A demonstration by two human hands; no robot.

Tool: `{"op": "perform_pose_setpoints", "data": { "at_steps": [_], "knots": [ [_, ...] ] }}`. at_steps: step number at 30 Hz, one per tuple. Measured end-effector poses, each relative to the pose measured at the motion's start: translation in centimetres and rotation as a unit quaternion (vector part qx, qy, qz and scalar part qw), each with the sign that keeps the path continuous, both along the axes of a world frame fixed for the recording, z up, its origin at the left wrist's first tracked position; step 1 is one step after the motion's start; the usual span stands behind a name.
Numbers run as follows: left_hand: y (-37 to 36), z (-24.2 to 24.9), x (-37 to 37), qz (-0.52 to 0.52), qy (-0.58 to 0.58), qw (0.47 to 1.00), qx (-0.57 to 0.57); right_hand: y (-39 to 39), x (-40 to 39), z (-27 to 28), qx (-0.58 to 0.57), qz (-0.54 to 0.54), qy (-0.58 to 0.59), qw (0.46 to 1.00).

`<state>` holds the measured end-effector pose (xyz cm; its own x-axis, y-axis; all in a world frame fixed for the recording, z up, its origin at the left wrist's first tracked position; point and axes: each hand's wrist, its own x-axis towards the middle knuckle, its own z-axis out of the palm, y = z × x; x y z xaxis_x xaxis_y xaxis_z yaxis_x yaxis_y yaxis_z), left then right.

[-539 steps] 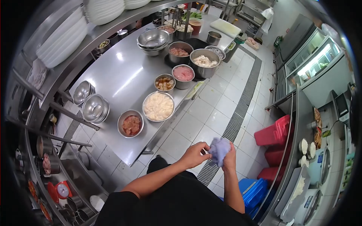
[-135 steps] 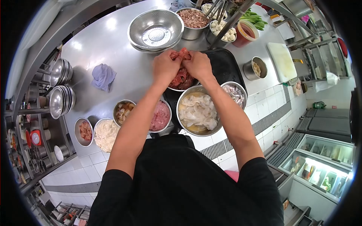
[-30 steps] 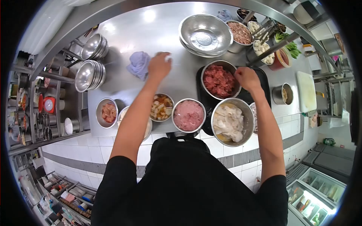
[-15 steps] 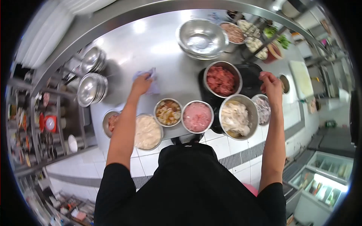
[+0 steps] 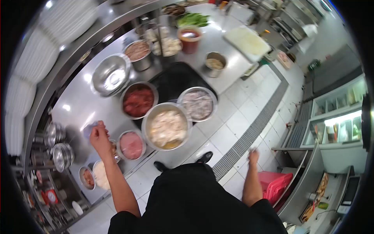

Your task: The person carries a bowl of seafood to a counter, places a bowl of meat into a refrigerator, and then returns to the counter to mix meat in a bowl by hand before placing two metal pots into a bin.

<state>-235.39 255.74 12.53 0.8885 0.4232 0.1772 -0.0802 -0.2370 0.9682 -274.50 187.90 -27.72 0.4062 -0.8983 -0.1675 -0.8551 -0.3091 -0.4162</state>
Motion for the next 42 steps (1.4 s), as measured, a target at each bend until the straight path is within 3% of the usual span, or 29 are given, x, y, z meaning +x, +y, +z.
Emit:
{"op": "perform_pose_setpoints", "data": {
  "at_steps": [1,2,3,4,7,8,10,11,13,15,17,19,20,22,24,25,26,27,29,30,31,33,35,36,39,40,41,42],
  "knots": [
    [-3.3,0.4,0.0,-0.024,-0.026,0.999,-0.003,3.4,-3.6,1.4,0.058,0.012,0.005,0.998],
    [-6.7,0.5,0.0,-0.035,-0.031,0.999,-0.003,4.8,-8.3,0.1,0.005,0.120,0.078,0.990],
    [-10.0,0.9,0.2,-0.056,-0.036,0.998,-0.003,6.7,-10.5,-0.5,0.265,-0.218,-0.014,0.939],
    [-13.1,1.5,0.4,-0.080,-0.039,0.996,-0.001,9.2,-11.2,4.1,0.324,-0.396,-0.071,0.856],
    [-21.6,1.7,1.4,-0.175,-0.022,0.984,-0.027,7.9,-18.1,4.5,0.362,-0.420,-0.063,0.830],
    [-23.0,-0.4,2.9,-0.180,-0.050,0.982,0.023,6.6,-19.5,3.7,0.371,-0.412,-0.061,0.830],
    [-28.1,1.2,2.0,-0.214,-0.027,0.976,-0.026,3.5,-19.7,5.1,0.400,-0.389,-0.093,0.825],
    [-30.5,3.8,0.6,-0.192,0.017,0.981,-0.020,1.7,-19.1,6.1,0.410,-0.364,-0.111,0.829],
    [-31.4,3.6,1.1,-0.158,-0.055,0.985,-0.032,-2.5,-16.7,6.7,0.433,-0.355,-0.132,0.818],
    [-28.1,3.5,2.3,-0.036,-0.114,0.993,-0.015,-5.8,-13.6,10.1,0.430,-0.317,-0.121,0.837],
    [-20.4,1.9,4.4,0.184,-0.169,0.963,0.104,-8.4,-11.8,11.4,0.398,-0.253,-0.178,0.864],
    [-10.0,-0.2,5.6,0.327,-0.115,0.927,0.146,-9.9,-10.5,13.3,0.381,-0.242,-0.185,0.873],
    [-7.5,0.3,5.2,0.390,-0.078,0.889,0.226,-10.4,-10.0,13.8,0.362,-0.238,-0.191,0.881],
    [1.0,-1.8,5.8,0.399,0.119,0.847,0.329,-11.1,-9.8,14.3,0.378,-0.226,-0.179,0.880],
    [10.6,-6.9,6.9,0.313,0.202,0.810,0.453,-11.2,-10.1,14.7,0.385,-0.231,-0.171,0.877],
    [13.4,-11.4,9.5,0.298,0.206,0.816,0.450,-11.2,-10.7,14.9,0.374,-0.132,-0.162,0.903],
    [20.9,-15.1,9.3,0.253,0.245,0.793,0.498,-10.8,-11.1,15.8,0.360,-0.034,-0.148,0.920],
    [29.1,-17.6,8.6,0.204,0.279,0.765,0.544,-10.3,-10.1,17.7,0.349,-0.049,-0.146,0.924],
    [31.1,-22.2,12.5,0.080,0.341,0.693,0.630,-10.6,-6.3,21.4,0.425,-0.131,-0.042,0.894],
    [30.7,-24.8,14.6,0.059,0.343,0.695,0.629,-10.2,-4.6,23.4,0.408,-0.087,-0.059,0.907],
    [30.7,-25.0,13.3,0.088,0.365,0.763,0.526,-10.5,-3.4,24.9,0.390,-0.040,-0.073,0.917],
    [21.1,-19.6,10.7,0.154,0.407,0.851,0.293,-13.2,-1.2,25.3,0.366,-0.047,-0.066,0.927],
    [16.7,-16.5,11.2,0.123,0.381,0.876,0.268,-14.6,4.0,26.0,0.332,-0.071,-0.038,0.940],
    [15.9,-16.1,11.4,0.104,0.344,0.900,0.245,-14.7,7.1,26.7,0.288,-0.025,-0.051,0.956],
    [17.7,-16.6,12.5,0.147,0.394,0.890,0.175,-10.8,21.7,27.8,0.182,0.120,-0.086,0.972],
    [21.8,-20.2,13.0,0.172,0.374,0.903,0.123,-7.9,27.8,29.5,0.170,0.174,-0.083,0.966],
    [20.3,-18.3,12.9,0.178,0.376,0.900,0.126,-4.9,33.6,30.2,0.252,0.161,-0.171,0.939],
    [16.8,-15.0,12.5,0.238,0.292,0.926,0.024,-3.2,38.6,30.2,0.274,0.189,-0.200,0.922]
  ]
}}
